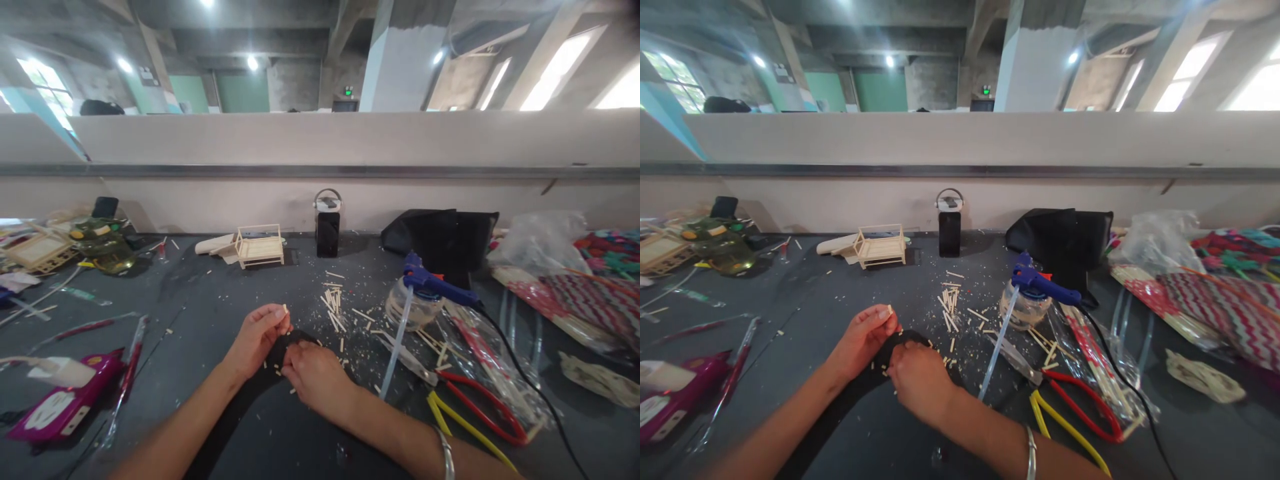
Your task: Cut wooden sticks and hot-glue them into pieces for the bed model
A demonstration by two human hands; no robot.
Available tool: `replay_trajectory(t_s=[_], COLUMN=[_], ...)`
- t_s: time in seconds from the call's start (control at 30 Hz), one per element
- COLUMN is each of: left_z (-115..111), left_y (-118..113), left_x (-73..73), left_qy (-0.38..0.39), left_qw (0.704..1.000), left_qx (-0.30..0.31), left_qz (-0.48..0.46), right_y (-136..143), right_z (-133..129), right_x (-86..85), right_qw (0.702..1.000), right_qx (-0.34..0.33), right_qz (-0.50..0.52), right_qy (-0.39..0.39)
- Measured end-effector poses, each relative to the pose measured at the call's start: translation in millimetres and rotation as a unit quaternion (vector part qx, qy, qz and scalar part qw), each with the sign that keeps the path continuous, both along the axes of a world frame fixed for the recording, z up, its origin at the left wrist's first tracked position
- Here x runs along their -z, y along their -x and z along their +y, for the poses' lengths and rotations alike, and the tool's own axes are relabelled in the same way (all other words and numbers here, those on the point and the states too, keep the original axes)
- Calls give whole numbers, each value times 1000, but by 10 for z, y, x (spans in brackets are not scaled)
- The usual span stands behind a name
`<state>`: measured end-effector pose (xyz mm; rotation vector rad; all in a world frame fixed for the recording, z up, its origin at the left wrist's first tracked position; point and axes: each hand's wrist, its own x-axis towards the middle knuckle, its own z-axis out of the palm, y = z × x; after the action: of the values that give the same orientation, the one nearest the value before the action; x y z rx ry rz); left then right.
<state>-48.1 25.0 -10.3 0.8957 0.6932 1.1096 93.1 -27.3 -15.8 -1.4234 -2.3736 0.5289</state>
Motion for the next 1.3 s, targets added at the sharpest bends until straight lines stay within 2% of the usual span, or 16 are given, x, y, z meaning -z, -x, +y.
replay_trajectory(t_s=[0.17, 0.27, 0.4, 0.5, 0.6, 0.93, 1.3], left_z=[-13, -17, -26, -41, -59, -73, -76], left_y=[-9, -21, -39, -54, -66, -67, -60], left_x=[-15, -6, 22, 31, 27, 52, 38], left_qy=[5, 20, 30, 29, 25, 10, 16], left_qw=[1000, 1000, 999, 999, 999, 999, 999], left_qx=[4, -1, 3, 18, 33, 51, 49], left_qz=[2, -8, -19, -15, -7, 7, 8], right_y=[-91, -169, -260, -277, -257, -240, -242], right_z=[94, 169, 221, 211, 187, 177, 126], right_x=[-68, -166, -288, -338, -348, -295, -323], right_qw=[981, 948, 889, 853, 833, 827, 870], right_qx=[50, 90, 141, 156, 157, 145, 139], right_qz=[177, 297, 426, 488, 522, 539, 474], right_qy=[57, 73, 90, 94, 92, 70, -4])
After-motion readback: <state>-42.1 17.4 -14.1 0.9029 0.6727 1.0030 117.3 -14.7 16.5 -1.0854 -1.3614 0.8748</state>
